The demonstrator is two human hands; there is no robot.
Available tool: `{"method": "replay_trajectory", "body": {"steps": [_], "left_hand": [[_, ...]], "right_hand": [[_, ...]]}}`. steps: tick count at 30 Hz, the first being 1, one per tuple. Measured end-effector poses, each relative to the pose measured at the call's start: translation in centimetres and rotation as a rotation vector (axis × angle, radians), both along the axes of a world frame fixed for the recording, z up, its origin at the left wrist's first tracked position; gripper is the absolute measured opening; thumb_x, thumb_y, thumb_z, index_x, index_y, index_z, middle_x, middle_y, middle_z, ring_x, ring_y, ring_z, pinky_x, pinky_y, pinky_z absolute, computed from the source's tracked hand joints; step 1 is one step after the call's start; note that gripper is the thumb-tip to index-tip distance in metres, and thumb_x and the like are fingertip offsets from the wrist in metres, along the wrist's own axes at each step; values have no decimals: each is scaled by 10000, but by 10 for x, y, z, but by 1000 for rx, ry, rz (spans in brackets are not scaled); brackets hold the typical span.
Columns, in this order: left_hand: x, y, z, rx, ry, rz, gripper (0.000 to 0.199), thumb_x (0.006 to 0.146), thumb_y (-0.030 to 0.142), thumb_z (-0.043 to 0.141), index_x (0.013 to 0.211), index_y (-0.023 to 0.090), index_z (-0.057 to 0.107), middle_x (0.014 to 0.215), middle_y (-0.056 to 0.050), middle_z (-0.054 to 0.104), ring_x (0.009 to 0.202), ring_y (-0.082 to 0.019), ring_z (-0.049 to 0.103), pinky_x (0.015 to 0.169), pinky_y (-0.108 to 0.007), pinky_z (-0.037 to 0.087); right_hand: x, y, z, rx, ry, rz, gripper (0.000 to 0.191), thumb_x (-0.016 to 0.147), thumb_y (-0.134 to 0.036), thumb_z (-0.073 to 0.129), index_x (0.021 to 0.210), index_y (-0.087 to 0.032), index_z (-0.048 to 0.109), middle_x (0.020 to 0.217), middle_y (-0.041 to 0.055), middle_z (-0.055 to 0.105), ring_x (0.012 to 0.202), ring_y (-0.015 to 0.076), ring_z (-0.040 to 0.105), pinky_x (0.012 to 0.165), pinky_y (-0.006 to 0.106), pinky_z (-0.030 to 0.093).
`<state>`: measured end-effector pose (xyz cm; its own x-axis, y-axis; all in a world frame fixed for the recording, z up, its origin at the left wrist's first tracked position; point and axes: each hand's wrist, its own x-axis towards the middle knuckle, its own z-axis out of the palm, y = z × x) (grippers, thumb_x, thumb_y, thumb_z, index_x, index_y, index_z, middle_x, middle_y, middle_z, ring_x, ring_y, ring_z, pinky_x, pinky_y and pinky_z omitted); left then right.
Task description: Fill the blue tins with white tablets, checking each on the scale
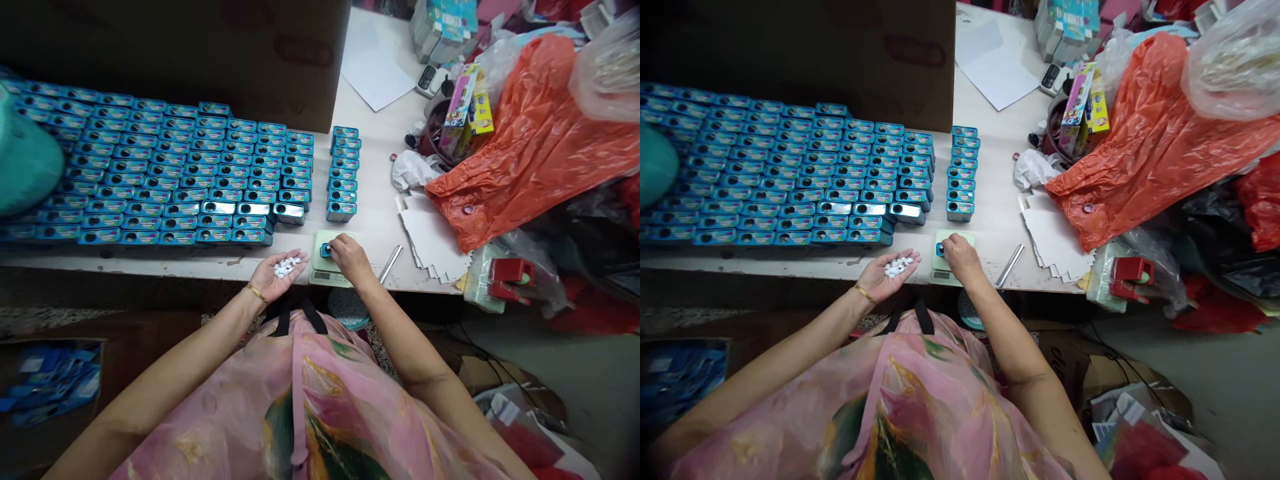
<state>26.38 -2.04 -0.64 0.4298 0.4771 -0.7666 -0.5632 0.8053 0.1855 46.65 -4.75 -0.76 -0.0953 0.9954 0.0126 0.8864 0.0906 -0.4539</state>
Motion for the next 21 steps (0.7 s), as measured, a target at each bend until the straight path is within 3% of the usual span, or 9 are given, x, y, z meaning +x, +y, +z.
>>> {"method": "replay_trajectory", "body": {"steps": [5, 11, 14, 16, 18, 21], "left_hand": [[-37, -7, -8, -35, 53, 117, 313, 775, 97, 426, 1039, 37, 582, 977, -199, 642, 992, -276, 581, 761, -362, 537], [-92, -27, -46, -203, 244, 276, 247, 779, 64, 427, 964, 71, 591, 773, -148, 656, 752, -208, 654, 618, -274, 566], [-119, -38, -57, -240, 269, 304, 177, 799, 74, 428, 880, 78, 586, 686, -114, 632, 628, -158, 639, 545, -218, 548], [-133, -44, -56, -236, 269, 326, 162, 809, 82, 428, 861, 83, 582, 663, -97, 620, 591, -139, 624, 519, -201, 535], [-147, -50, -50, -221, 263, 345, 164, 815, 92, 429, 866, 92, 585, 666, -90, 617, 582, -133, 616, 481, -192, 520], [-169, -57, -36, -183, 247, 362, 184, 823, 106, 423, 875, 97, 600, 696, -101, 625, 585, -137, 612, 448, -196, 505]], "right_hand": [[3, 3, 0, 48, 115, 8, 192, 844, -213, 445, 955, -186, 600, 906, 59, 561, 853, 158, 530, 761, 261, 429], [-13, -24, 11, 126, 304, -4, 238, 867, -179, 390, 1011, -185, 579, 973, 79, 575, 940, 166, 530, 835, 303, 429], [-54, -35, -2, 28, 316, 219, 226, 862, -159, 398, 990, -184, 583, 929, 67, 592, 900, 153, 540, 810, 283, 445], [-95, -30, -19, -39, 269, 398, 226, 854, -142, 407, 995, -184, 578, 939, 62, 595, 890, 149, 540, 777, 267, 457], [-141, -15, -38, -54, 177, 510, 250, 839, -112, 415, 1035, -175, 556, 1025, 78, 579, 929, 167, 524, 754, 278, 465], [-202, 21, -64, -40, 101, 530, 286, 823, -64, 408, 1069, -136, 534, 1155, 120, 523, 1010, 190, 485, 789, 315, 456]]}}
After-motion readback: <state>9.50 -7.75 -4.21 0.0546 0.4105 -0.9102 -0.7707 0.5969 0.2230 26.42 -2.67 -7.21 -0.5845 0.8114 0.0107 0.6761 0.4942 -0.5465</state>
